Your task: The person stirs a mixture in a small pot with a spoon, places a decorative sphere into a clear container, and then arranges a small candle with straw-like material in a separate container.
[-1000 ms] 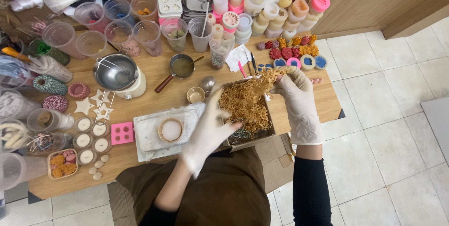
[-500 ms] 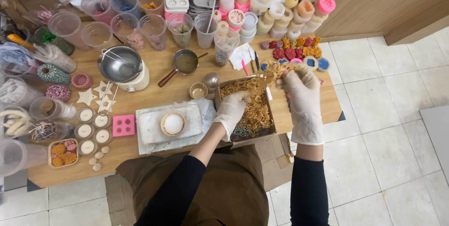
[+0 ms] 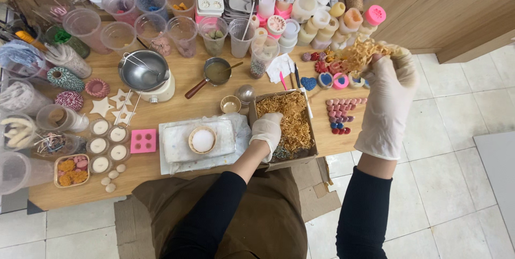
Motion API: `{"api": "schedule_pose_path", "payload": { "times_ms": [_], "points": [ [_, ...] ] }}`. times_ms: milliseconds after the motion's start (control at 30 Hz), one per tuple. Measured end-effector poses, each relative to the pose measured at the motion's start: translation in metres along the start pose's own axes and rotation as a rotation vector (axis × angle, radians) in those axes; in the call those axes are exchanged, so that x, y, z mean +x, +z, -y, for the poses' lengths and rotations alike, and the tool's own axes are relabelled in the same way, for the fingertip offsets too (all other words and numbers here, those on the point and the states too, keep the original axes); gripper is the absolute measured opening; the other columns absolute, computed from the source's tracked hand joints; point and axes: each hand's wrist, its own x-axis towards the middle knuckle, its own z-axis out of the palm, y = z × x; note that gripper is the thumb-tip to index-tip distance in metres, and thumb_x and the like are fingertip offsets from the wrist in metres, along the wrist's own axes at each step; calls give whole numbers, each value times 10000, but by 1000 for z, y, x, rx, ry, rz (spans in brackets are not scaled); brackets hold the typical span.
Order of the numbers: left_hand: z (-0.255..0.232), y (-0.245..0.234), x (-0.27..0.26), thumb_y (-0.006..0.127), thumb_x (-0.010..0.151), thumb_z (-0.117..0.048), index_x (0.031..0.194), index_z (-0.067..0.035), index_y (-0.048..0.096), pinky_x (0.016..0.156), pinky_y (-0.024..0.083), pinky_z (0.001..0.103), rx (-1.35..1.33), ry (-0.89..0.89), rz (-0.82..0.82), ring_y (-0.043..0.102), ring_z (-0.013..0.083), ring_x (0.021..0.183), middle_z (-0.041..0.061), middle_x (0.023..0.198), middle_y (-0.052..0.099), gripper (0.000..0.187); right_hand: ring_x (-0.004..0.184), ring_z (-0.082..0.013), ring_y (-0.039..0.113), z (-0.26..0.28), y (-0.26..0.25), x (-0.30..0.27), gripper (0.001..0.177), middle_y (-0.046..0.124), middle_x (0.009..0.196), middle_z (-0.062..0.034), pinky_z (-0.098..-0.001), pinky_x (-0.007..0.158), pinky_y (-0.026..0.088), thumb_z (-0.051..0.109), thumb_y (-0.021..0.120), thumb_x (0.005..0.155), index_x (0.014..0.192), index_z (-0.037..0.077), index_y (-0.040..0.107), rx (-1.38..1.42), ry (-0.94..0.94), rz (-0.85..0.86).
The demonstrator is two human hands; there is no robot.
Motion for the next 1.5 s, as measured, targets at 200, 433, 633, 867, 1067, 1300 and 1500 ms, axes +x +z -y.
{"api": "schedule_pose_path", "payload": {
  "times_ms": [200,433,633,867,1067,1300,1500],
  "points": [
    [7,4,7,575,919,-77,1037,-90,745,844,584,458,108,-128,37,717,363,1011,183,1068,732,207,879,-98,706,33,-5,12,57,728,1040,-65,-248,814,623,5,633,1047,1090,39,647,-19,-89,-54],
    [17,11,12,615,883,-88,1005,-101,749,845,586,458,119,-189,42,722,369,1000,192,1026,737,181,865,-108,680,53,-18,37,69,710,1056,-93,-238,775,601,-39,636,1159,1196,15,659,65,-237,41],
    [3,-31,4,583,929,-110,987,-91,727,836,564,481,-1,-135,-104,704,399,971,203,994,730,156,989,-167,752,62,-9,28,81,733,1115,-135,-295,921,673,-50,623,1154,1195,12,654,53,-229,30],
    [8,-48,6,514,961,-32,1287,-156,673,939,565,423,-295,44,-189,731,348,1043,176,1210,736,383,855,-98,687,16,1,0,61,730,1045,-89,-243,770,594,12,664,1073,1130,33,670,-61,-16,86],
    [-3,-48,-16,505,709,127,1590,-155,340,1023,485,409,37,393,-116,582,420,1274,229,1579,307,939,794,-81,676,-12,14,-15,116,728,982,-47,-224,714,568,33,669,1007,1122,35,659,-30,105,88],
    [27,-171,-146,546,931,-17,1290,-194,699,837,576,275,-432,-85,47,745,166,928,55,1075,785,429,788,-93,664,-24,54,-41,143,715,973,-36,-243,724,549,16,693,989,1124,15,645,34,196,156],
    [99,-231,-212,587,910,32,1331,-130,670,798,543,277,-440,-324,-406,679,129,893,87,1025,751,458,773,-101,676,-32,105,-71,167,710,920,-27,-242,725,560,2,670,963,1129,22,657,115,294,289]
  ]
}}
